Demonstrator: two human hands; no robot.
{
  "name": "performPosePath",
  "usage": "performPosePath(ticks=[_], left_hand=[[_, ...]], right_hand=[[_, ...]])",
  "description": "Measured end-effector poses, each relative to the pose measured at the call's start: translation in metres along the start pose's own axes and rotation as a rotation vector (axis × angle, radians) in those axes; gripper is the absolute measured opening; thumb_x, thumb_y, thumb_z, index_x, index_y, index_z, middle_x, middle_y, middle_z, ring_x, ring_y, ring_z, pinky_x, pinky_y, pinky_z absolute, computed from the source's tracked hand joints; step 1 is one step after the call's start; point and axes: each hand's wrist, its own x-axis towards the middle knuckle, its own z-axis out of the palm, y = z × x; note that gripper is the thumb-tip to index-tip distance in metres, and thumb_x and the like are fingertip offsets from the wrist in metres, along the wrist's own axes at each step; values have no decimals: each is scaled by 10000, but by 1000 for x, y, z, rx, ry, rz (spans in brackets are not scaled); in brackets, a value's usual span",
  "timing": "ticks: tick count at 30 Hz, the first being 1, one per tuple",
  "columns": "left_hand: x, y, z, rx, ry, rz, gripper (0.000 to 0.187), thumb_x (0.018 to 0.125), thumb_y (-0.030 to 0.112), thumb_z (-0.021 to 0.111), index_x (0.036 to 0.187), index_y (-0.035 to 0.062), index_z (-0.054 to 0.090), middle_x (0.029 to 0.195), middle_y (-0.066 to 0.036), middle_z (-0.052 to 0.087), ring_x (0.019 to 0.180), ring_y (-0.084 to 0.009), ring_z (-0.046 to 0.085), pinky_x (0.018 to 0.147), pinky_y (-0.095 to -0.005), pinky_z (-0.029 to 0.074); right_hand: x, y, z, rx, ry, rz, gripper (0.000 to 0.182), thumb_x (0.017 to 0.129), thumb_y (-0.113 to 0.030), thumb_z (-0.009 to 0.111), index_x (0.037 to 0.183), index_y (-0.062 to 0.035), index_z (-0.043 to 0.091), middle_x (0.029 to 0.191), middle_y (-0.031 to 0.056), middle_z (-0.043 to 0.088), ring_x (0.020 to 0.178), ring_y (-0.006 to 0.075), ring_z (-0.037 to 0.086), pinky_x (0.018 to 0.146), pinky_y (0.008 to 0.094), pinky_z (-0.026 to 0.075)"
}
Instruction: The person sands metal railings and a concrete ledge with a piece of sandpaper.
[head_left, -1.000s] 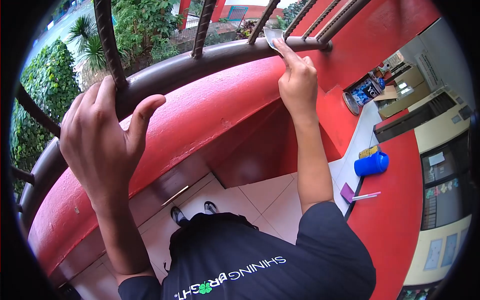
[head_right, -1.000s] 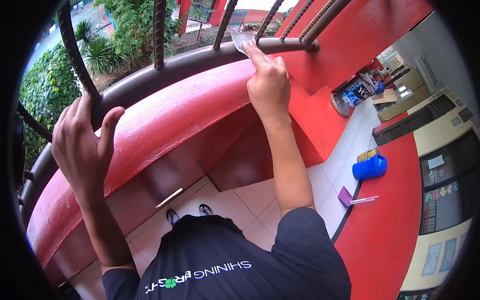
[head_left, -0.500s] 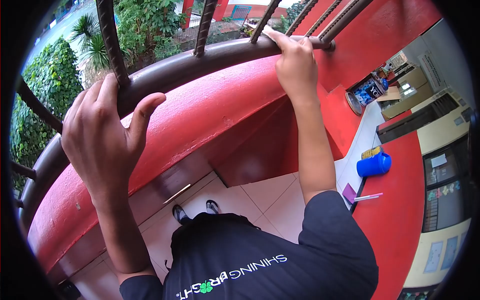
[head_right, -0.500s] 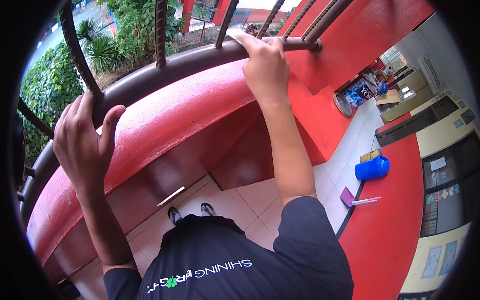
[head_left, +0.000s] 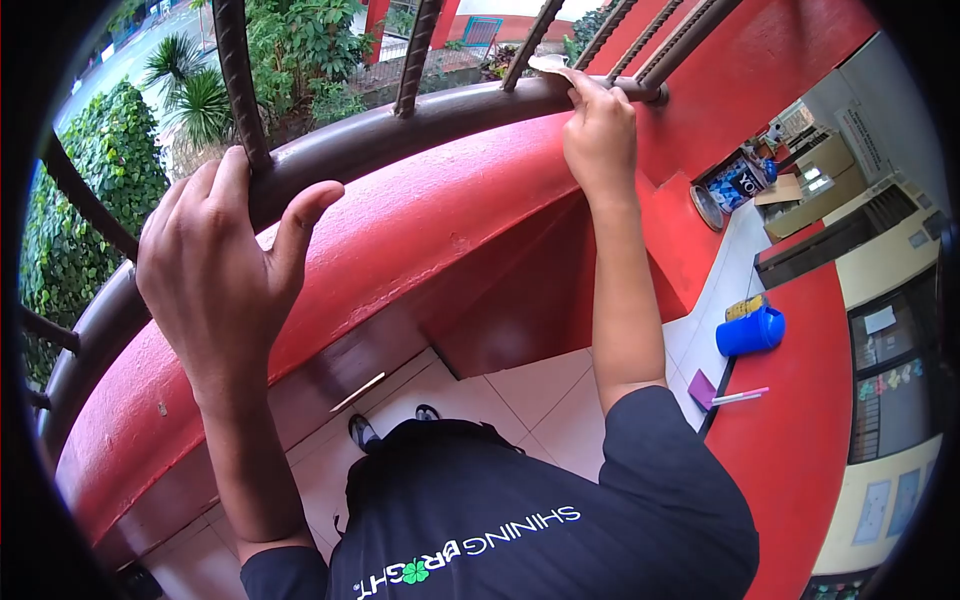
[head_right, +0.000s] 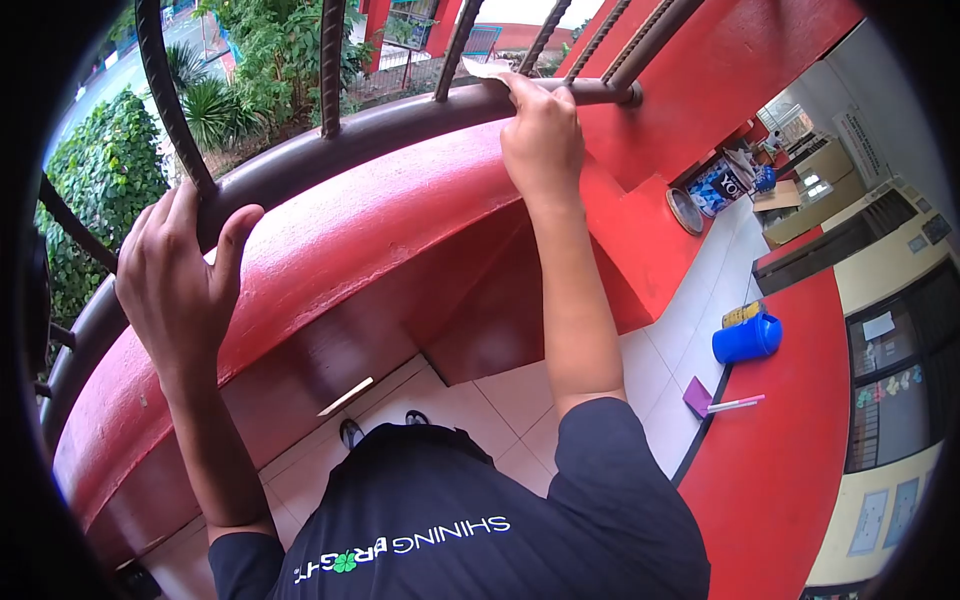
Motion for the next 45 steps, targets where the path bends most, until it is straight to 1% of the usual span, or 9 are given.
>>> performPosePath(ticks=[2, 18, 22, 24, 28, 34, 37, 42, 45], left_hand=[[2, -1, 4, 4, 183, 94, 676, 882, 652, 669, 983, -16, 698, 883, -156, 700, 820, -347, 686, 757, -428, 522], [-1, -4, 6, 49, 74, 42, 765, 874, 699, 649, 1142, -14, 710, 987, -183, 732, 913, -355, 706, 847, -437, 537], [-3, -5, 3, 124, 60, 96, 775, 804, 693, 729, 1156, 3, 708, 1001, -184, 726, 950, -362, 701, 880, -445, 529], [-2, -1, -2, 128, 107, 166, 769, 724, 633, 830, 1135, -2, 690, 983, -180, 705, 941, -370, 685, 864, -473, 518], [23, 6, -23, 189, -375, -29, 613, 661, 442, 923, 1020, 6, 683, 932, -171, 694, 904, -375, 682, 838, -483, 525], [19, -5, -1, 220, -191, 65, 173, 834, 193, 754, 893, 36, 711, 809, -173, 691, 794, -364, 712, 744, -484, 564], [14, -13, 1, 180, -129, 66, 168, 835, 179, 733, 865, 38, 648, 795, -162, 678, 810, -382, 689, 757, -513, 541], [-27, -50, -41, -189, 1, 274, 561, 777, 26, 827, 1299, 86, 631, 1351, -134, 595, 1317, -340, 542, 1085, -461, 477], [-65, -116, -58, 53, 205, 148, 607, 800, 66, 838, 1355, 140, 605, 1430, -91, 538, 1333, -317, 521, 1089, -452, 470]], right_hand=[[-14, -11, -1, 46, -26, 38, 465, 878, 43, 527, 1248, -147, 736, 1090, 113, 763, 986, 374, 658, 853, 509, 560], [-52, -52, 34, 57, 340, -44, 607, 819, 77, 532, 1399, -63, 642, 1347, 126, 682, 874, 345, 655, 857, 383, 563], [-62, -68, 15, 8, 117, 44, 657, 798, 68, 558, 1438, -75, 608, 1341, 149, 682, 838, 349, 637, 781, 432, 598], [-45, -40, 16, -6, 45, 333, 681, 814, 87, 536, 1478, -65, 559, 1373, 148, 663, 881, 375, 644, 817, 446, 595], [-77, -92, 12, 222, 65, 56, 647, 826, 73, 531, 1454, -70, 589, 1370, 171, 644, 786, 412, 644, 972, 454, 495], [-63, -70, 34, 195, 288, 86, 575, 903, 76, 498, 1454, -62, 588, 1437, 176, 593, 830, 427, 629, 892, 466, 521], [-84, -124, 11, 284, 64, 42, 592, 869, 50, 522, 1437, -94, 612, 1356, 233, 634, 854, 435, 642, 849, 503, 550], [-57, -70, 17, 77, -62, 567, 592, 872, 34, 542, 1454, -65, 575, 1025, 240, 726, 900, 425, 663, 818, 539, 548], [-73, -119, 19, 111, 139, 281, 604, 850, 34, 540, 1443, -68, 587, 1167, 218, 724, 878, 414, 657, 832, 504, 557]])
